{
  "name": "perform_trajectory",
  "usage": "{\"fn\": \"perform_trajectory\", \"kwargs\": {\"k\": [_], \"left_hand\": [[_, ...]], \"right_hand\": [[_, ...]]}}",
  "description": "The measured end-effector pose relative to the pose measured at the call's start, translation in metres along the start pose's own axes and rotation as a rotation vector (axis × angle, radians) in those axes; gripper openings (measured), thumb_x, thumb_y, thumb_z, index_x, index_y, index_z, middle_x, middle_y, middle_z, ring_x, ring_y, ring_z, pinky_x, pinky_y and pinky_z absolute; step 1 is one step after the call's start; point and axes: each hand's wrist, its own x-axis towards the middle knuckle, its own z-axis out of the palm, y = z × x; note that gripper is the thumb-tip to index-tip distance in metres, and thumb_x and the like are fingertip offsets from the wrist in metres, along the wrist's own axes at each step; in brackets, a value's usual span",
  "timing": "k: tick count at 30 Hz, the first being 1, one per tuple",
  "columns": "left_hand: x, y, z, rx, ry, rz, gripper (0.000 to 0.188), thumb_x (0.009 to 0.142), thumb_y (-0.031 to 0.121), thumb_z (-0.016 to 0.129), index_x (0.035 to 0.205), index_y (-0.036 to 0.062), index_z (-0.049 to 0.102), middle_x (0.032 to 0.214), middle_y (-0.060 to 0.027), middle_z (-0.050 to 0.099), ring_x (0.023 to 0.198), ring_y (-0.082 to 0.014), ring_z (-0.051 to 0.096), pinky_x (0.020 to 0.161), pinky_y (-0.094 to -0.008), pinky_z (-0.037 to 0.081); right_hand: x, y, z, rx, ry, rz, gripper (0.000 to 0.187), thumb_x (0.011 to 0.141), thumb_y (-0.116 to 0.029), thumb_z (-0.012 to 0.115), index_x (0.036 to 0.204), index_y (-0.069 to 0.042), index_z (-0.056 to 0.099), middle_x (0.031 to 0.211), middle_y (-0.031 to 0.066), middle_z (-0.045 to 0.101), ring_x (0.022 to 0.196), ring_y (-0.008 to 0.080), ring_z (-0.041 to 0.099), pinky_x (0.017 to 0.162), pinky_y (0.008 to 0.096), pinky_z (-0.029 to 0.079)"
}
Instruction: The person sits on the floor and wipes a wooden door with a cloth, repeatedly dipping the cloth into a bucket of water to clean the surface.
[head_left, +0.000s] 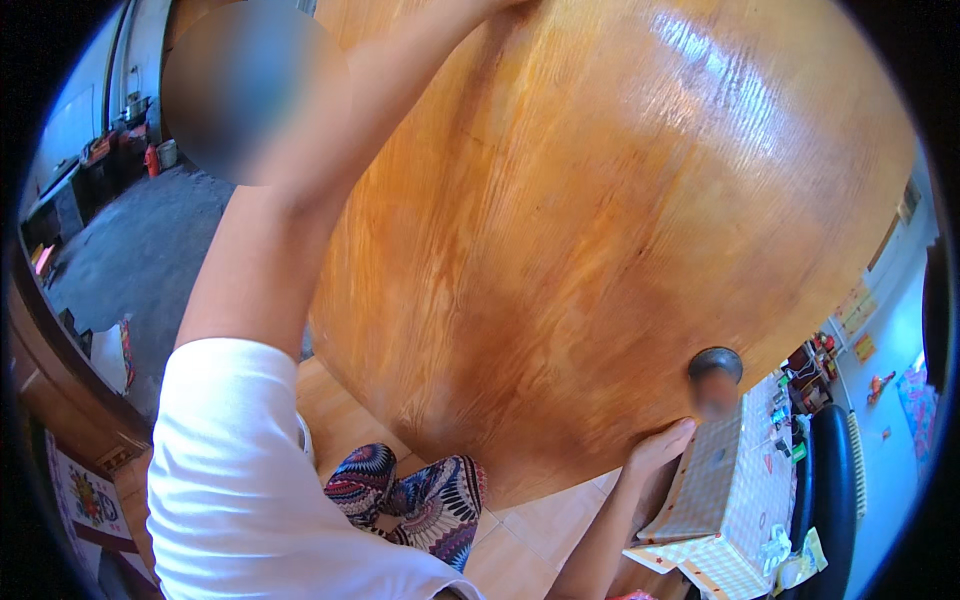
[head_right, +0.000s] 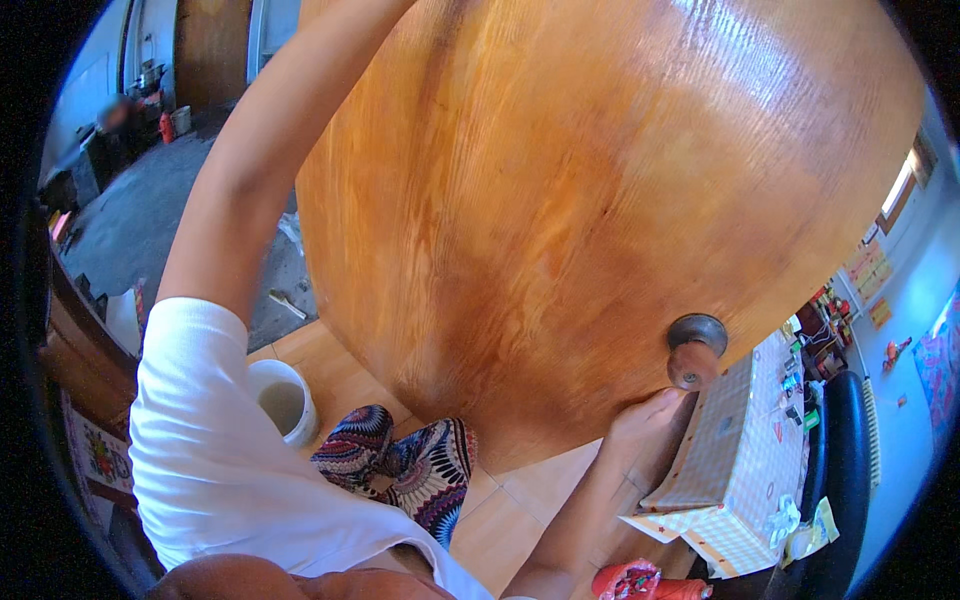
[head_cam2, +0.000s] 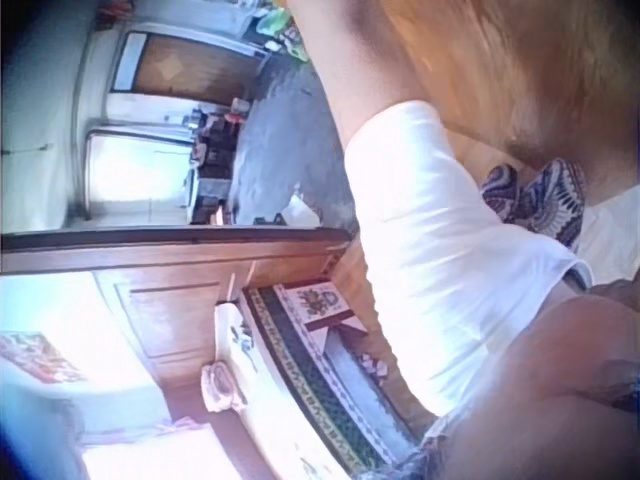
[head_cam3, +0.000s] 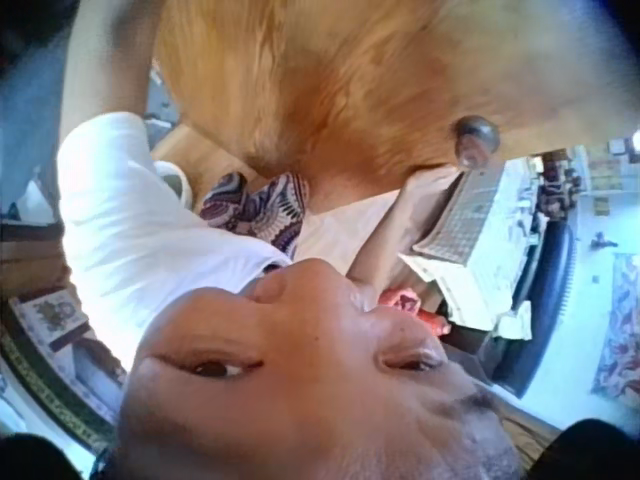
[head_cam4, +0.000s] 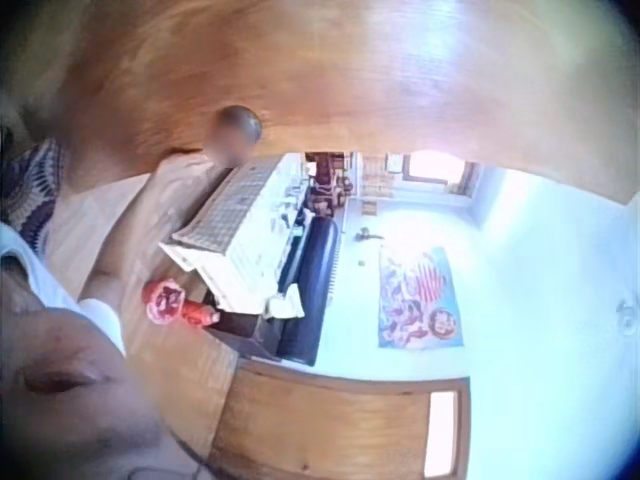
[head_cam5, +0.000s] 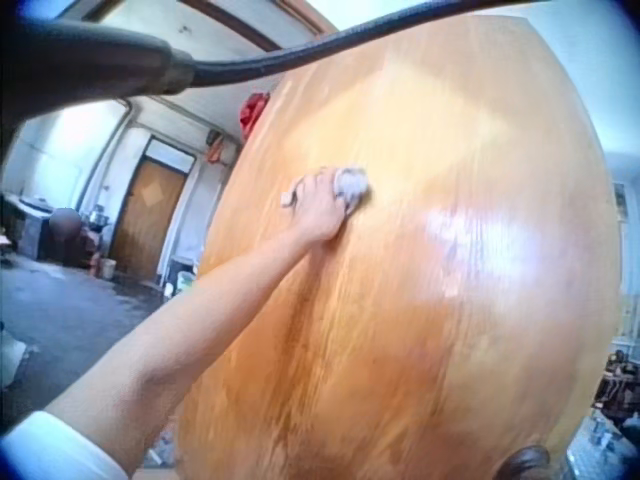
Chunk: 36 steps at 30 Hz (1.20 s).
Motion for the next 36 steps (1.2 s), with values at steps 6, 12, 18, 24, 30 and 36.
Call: {"fn": "perform_trajectory", "kwargs": {"k": [6, 12, 18, 24, 30, 36], "left_hand": [[-0.092, 0.052, -0.009, -0.179, -0.013, 0.003, 0.053, 0.082, 0.011, 0.061, 0.134, 0.0205, 0.055, 0.145, -0.0231, 0.043, 0.132, -0.0449, 0.040, 0.111, -0.0538, 0.034], [-0.183, 0.083, -0.069, -0.341, -0.650, 0.470, 0.055, 0.080, 0.004, 0.066, 0.131, 0.0239, 0.060, 0.151, -0.0191, 0.040, 0.141, -0.0430, 0.037, 0.116, -0.0530, 0.033], [-0.049, 0.082, -0.003, -0.261, -0.113, 0.365, 0.048, 0.086, 0.011, 0.059, 0.132, 0.0237, 0.060, 0.147, -0.0183, 0.047, 0.136, -0.0397, 0.043, 0.111, -0.0524, 0.038], [0.030, 0.187, 0.006, -0.204, 0.027, 0.268, 0.047, 0.086, 0.020, 0.058, 0.132, 0.0146, 0.057, 0.140, -0.0239, 0.050, 0.131, -0.0414, 0.046, 0.107, -0.0544, 0.038], [-0.075, 0.257, 0.010, -0.421, -0.114, 0.777, 0.042, 0.085, 0.030, 0.063, 0.126, 0.0238, 0.066, 0.139, -0.0103, 0.057, 0.132, -0.0352, 0.049, 0.105, -0.0517, 0.041], [-0.011, 0.203, 0.010, -0.223, -0.233, 0.846, 0.042, 0.086, 0.032, 0.064, 0.127, 0.0259, 0.065, 0.144, -0.0086, 0.057, 0.124, -0.0303, 0.057, 0.103, -0.0487, 0.044]], "right_hand": [[-0.001, 0.005, -0.011, 0.008, -0.052, 0.101, 0.058, 0.111, -0.036, 0.035, 0.139, 0.014, 0.046, 0.141, 0.0273, 0.052, 0.129, 0.0326, 0.051, 0.111, 0.0387, 0.036], [-0.008, -0.049, -0.004, 0.066, 0.063, 0.036, 0.055, 0.110, -0.034, 0.038, 0.134, 0.014, 0.048, 0.132, 0.0274, 0.057, 0.123, 0.0325, 0.053, 0.108, 0.0409, 0.037], [-0.014, -0.059, -0.010, 0.076, -0.099, 0.167, 0.058, 0.111, -0.036, 0.034, 0.141, 0.012, 0.043, 0.141, 0.0273, 0.052, 0.130, 0.0360, 0.050, 0.112, 0.0412, 0.035], [-0.012, -0.057, -0.007, 0.089, -0.043, 0.107, 0.060, 0.110, -0.037, 0.037, 0.142, 0.013, 0.042, 0.142, 0.0301, 0.051, 0.132, 0.0385, 0.049, 0.113, 0.0428, 0.033], [-0.005, -0.045, -0.006, 0.175, -0.008, 0.063, 0.052, 0.108, -0.041, 0.043, 0.117, 0.009, 0.055, 0.097, 0.0186, 0.062, 0.090, 0.0283, 0.057, 0.084, 0.0399, 0.046], [-0.010, -0.064, -0.005, 0.223, -0.014, 0.060, 0.054, 0.106, -0.047, 0.047, 0.112, 0.005, 0.056, 0.083, 0.0125, 0.060, 0.076, 0.0208, 0.054, 0.069, 0.0374, 0.046]]}}
